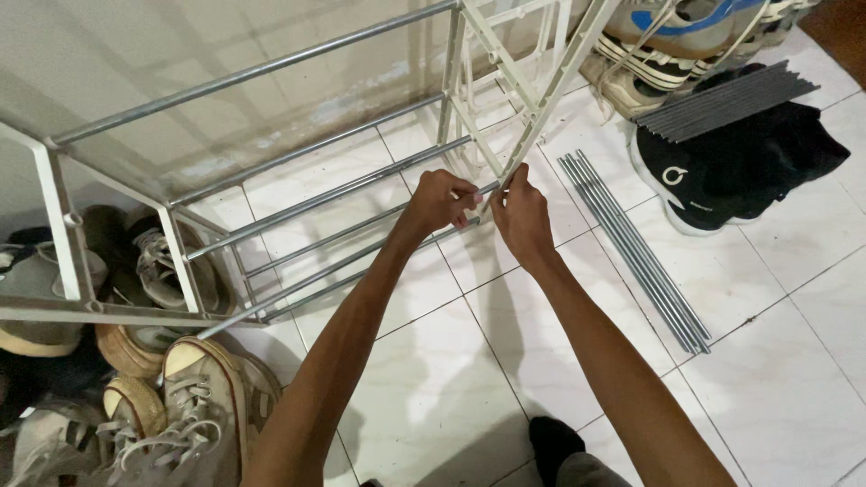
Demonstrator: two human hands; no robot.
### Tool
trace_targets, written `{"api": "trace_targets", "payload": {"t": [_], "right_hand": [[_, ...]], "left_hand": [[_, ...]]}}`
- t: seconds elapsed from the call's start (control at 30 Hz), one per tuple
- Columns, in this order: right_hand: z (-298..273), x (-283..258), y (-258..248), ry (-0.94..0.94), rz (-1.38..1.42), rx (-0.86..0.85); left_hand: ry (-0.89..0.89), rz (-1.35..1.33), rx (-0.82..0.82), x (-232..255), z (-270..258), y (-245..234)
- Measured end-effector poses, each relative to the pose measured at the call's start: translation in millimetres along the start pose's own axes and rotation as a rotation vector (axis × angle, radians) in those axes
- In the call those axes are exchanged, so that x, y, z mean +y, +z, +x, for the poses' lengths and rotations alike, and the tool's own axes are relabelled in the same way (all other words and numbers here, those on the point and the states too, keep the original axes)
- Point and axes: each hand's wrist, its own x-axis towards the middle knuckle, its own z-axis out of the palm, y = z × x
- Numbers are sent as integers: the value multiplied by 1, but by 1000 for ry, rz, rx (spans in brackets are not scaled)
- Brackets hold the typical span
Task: The person inserts metal rods into a white plastic shoe rack frame. They repeatedly pick up rods from the floor and slide them into the rack slots, working from the bottom upward.
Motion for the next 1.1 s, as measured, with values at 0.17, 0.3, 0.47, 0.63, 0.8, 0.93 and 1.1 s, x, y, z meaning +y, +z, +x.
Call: {"api": "trace_targets", "payload": {"t": [0.17, 0.3, 0.47, 0.63, 0.8, 0.93, 1.1], "right_hand": [[3, 0, 2, -8, -18, 13], [4, 5, 5, -75, -22, 46], [2, 5, 7, -61, 15, 71], [1, 5, 7, -112, -30, 90], [1, 1, 2, -46, -3, 30], [3, 1, 2, -30, -24, 15], [4, 5, 3, -45, -40, 12]], "left_hand": [[-55, -14, -33, 2, 1, -2], [453, 464, 258, 9, -21, 13], [596, 641, 404, 3, -33, 24], [597, 852, 390, -14, -20, 30], [523, 723, 346, -3, -21, 24], [340, 397, 248, 11, -24, 13], [270, 302, 207, 18, -23, 9]]}}
